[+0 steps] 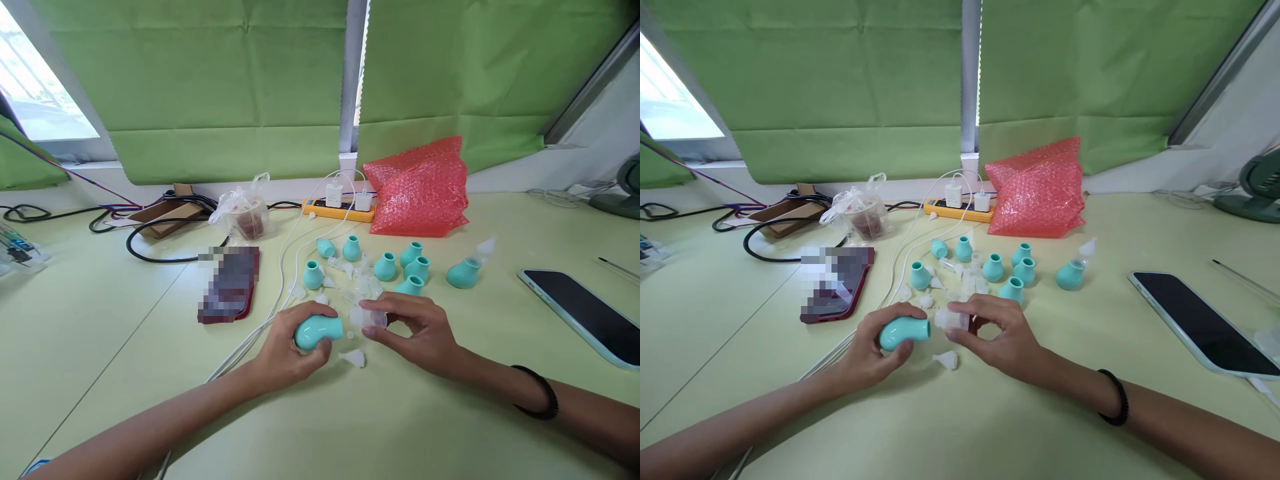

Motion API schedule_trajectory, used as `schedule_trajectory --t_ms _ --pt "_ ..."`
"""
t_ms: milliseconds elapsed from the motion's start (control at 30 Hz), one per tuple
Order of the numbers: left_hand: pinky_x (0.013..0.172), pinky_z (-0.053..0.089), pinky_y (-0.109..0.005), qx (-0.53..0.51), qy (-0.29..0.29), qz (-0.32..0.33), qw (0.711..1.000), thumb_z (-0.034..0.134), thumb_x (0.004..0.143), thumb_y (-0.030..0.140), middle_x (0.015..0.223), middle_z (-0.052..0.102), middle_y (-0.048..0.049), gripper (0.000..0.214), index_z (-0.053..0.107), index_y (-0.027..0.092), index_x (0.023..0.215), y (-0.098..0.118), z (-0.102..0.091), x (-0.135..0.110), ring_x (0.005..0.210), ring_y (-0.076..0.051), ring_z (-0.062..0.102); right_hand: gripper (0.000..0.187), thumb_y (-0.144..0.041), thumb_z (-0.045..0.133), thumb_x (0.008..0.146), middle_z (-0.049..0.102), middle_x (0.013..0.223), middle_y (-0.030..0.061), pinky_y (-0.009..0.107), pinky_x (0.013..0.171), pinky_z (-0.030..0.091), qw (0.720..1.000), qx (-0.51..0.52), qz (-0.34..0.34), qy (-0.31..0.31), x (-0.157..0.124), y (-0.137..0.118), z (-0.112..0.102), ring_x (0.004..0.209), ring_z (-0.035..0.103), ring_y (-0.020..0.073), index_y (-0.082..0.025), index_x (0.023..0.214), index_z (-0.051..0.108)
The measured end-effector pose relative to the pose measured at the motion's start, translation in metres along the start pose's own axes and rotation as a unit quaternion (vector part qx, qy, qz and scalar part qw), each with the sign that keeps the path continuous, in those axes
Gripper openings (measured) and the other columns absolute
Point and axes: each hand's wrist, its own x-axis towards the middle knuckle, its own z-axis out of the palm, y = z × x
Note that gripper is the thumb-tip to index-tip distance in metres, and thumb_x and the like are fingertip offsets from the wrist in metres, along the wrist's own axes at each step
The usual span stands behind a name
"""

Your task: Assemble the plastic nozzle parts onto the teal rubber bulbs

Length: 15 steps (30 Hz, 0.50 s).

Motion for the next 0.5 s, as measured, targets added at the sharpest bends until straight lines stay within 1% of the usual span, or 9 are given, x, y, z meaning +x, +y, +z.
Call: schedule_trajectory --t_ms 33,100,167,233,300,367,433,500 --pt "0.06 0.046 -0.025 -0.014 0.0 -0.022 1.0 0.059 0.066 0.021 0.076 0.061 -0.0019 0.02 0.055 0.017 0.085 0.001 0.001 -0.001 0.066 -0.015 0.057 0.025 -0.021 0.063 0.07 0.061 0.069 0.0006 0.021 0.05 0.049 1.0 -0.005 -0.02 -0.016 0.0 -0.001 -0.001 0.058 0.055 0.0094 -0.019 0.094 0.062" --pt "0.063 0.047 -0.025 -0.044 0.0 -0.063 0.997 0.069 0.059 0.026 0.079 0.062 -0.0014 0.028 0.056 0.018 0.083 0.002 0.002 -0.002 0.07 -0.016 0.058 0.03 -0.022 0.061 0.073 0.061 0.073 0.0012 0.023 0.055 0.05 0.998 -0.021 -0.047 -0.048 -0.001 -0.002 -0.001 0.064 0.057 0.0111 -0.021 0.103 0.058" --pt "0.066 0.047 -0.026 -0.077 -0.008 -0.096 0.992 0.073 0.055 0.027 0.081 0.063 -0.001 0.033 0.058 0.019 0.083 0.002 0.003 -0.002 0.073 -0.016 0.058 0.033 -0.022 0.058 0.075 0.061 0.076 0.0022 0.024 0.057 0.05 0.994 -0.041 -0.065 -0.073 -0.002 -0.003 -0.001 0.068 0.057 0.012 -0.021 0.108 0.055" --pt "0.065 0.048 -0.026 -0.102 -0.018 -0.115 0.988 0.073 0.055 0.027 0.08 0.064 -0.0005 0.031 0.06 0.02 0.082 0.002 0.003 -0.001 0.073 -0.016 0.059 0.032 -0.021 0.057 0.077 0.06 0.073 0.0025 0.024 0.056 0.049 0.991 -0.058 -0.085 -0.089 -0.002 -0.005 -0.002 0.065 0.056 0.0118 -0.019 0.108 0.054" --pt "0.062 0.048 -0.025 -0.111 -0.025 -0.122 0.986 0.073 0.056 0.027 0.076 0.064 0.0002 0.029 0.061 0.019 0.081 0.002 0.004 -0.001 0.069 -0.016 0.059 0.028 -0.023 0.056 0.078 0.059 0.068 0.0019 0.023 0.052 0.047 0.986 -0.076 -0.108 -0.103 -0.002 -0.007 -0.002 0.059 0.054 0.0109 -0.017 0.105 0.054" --pt "0.06 0.047 -0.025 -0.102 -0.019 -0.118 0.988 0.073 0.056 0.027 0.074 0.064 0.0004 0.028 0.061 0.019 0.08 0.001 0.005 -0.002 0.067 -0.015 0.058 0.025 -0.023 0.053 0.08 0.059 0.067 0.0027 0.023 0.051 0.046 0.976 -0.121 -0.14 -0.115 -0.002 -0.01 -0.003 0.058 0.053 0.0111 -0.015 0.103 0.053" --pt "0.06 0.047 -0.024 -0.08 -0.005 -0.101 0.992 0.072 0.057 0.026 0.074 0.064 0.0003 0.027 0.061 0.018 0.079 0.001 0.007 -0.003 0.066 -0.015 0.059 0.023 -0.022 0.049 0.082 0.06 0.07 0.0051 0.024 0.052 0.046 0.955 -0.197 -0.181 -0.125 -0.002 -0.013 -0.005 0.062 0.055 0.0132 -0.013 0.102 0.053" --pt "0.061 0.047 -0.024 -0.055 0.003 -0.071 0.996 0.071 0.058 0.024 0.073 0.064 0.0004 0.025 0.061 0.018 0.08 0.001 0.008 -0.004 0.066 -0.014 0.059 0.021 -0.02 0.046 0.083 0.06 0.069 0.0069 0.026 0.052 0.046 0.927 -0.268 -0.224 -0.139 -0.002 -0.015 -0.006 0.064 0.056 0.0154 -0.01 0.101 0.054"
